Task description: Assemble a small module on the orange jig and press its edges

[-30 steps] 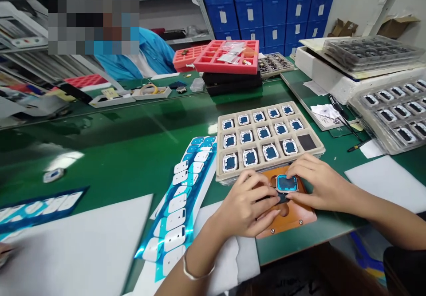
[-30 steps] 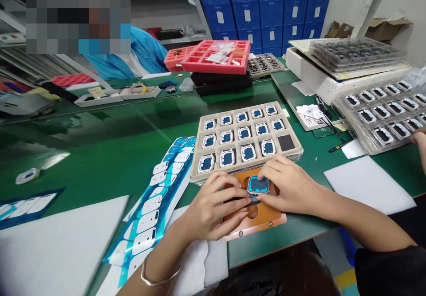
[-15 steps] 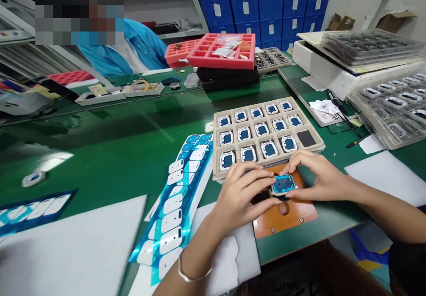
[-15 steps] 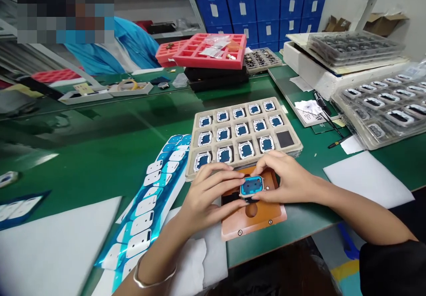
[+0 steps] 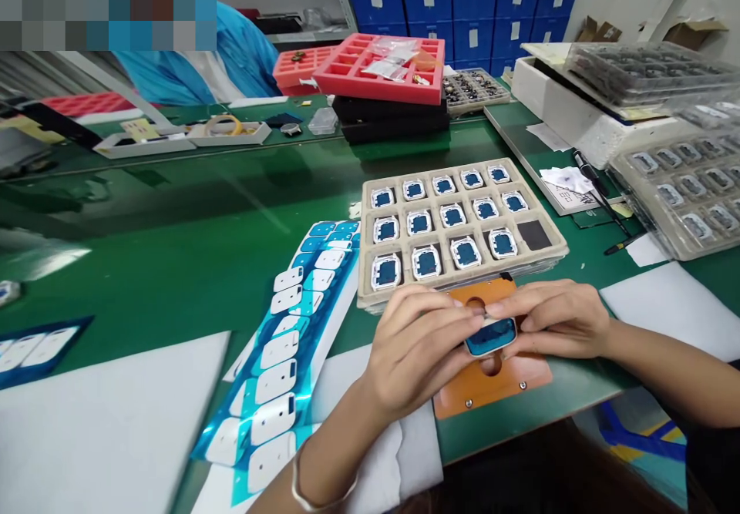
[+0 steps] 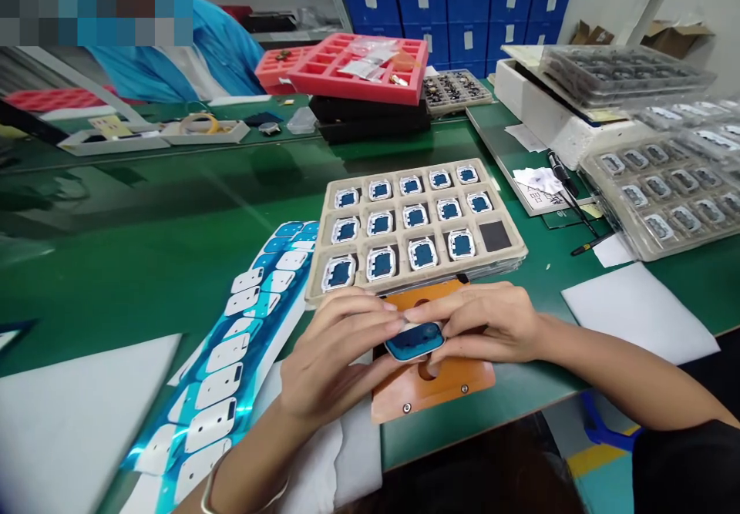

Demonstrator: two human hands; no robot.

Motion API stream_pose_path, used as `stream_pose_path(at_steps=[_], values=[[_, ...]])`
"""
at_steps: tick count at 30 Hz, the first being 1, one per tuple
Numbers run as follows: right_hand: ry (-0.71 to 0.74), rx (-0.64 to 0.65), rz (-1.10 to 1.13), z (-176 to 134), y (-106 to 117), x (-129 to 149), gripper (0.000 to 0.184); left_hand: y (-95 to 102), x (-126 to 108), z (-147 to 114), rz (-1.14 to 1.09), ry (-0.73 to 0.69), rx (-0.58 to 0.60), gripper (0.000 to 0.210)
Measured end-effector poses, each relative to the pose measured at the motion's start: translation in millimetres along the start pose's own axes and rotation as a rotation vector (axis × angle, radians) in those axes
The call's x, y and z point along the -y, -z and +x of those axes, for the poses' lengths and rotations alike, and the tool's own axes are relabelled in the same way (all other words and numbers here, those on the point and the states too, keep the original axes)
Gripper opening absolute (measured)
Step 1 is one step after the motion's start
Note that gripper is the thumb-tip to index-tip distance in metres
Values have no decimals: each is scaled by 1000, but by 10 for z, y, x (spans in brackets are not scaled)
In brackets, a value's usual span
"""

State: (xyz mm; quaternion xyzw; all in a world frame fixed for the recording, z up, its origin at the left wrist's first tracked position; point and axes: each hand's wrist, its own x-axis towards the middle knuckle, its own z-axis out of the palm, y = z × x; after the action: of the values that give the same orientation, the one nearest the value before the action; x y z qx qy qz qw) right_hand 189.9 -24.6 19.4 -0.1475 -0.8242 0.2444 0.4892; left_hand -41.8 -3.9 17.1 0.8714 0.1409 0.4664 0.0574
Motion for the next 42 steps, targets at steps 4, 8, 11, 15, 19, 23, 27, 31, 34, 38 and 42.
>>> stream_pose_path(at_steps=[4, 8, 11, 15, 19, 23, 27, 31, 34, 38, 42], values=[[-11, -10, 38, -2, -6, 23, 20, 17, -34, -2, 55, -33, -13, 22], [-35, -11, 84, -9, -8, 27, 19, 9, -46, 29, 69, -81, -22, 17], [-85, -8, 69, -17, -8, 19, 19, 0, -54, 48, 97, -89, -18, 16], [-153, -13, 74, -31, -16, -2, 18, 0, -58, 39, 108, -55, -10, 19], [-221, -1, 112, -34, -4, -16, 19, -4, -27, 5, 82, -45, -4, 26], [-136, 65, -11, -1, 27, -24, 15, -24, 16, -20, 68, 14, 27, 27], [-23, 83, -193, 18, 30, -36, 12, -58, 41, -19, 71, 55, 43, 39], [-33, 95, -267, -7, 2, -23, 15, -41, 68, 11, 75, 68, 91, 41], [-88, 99, -293, -8, -11, 10, 17, 33, 114, 25, 49, 52, 86, 43], [-117, 120, -293, 16, -22, 34, 14, 123, 195, 1, 58, 56, -30, 18], [-116, 138, -309, 12, -50, 15, 15, 109, 245, -40, 144, 59, -75, 18]])
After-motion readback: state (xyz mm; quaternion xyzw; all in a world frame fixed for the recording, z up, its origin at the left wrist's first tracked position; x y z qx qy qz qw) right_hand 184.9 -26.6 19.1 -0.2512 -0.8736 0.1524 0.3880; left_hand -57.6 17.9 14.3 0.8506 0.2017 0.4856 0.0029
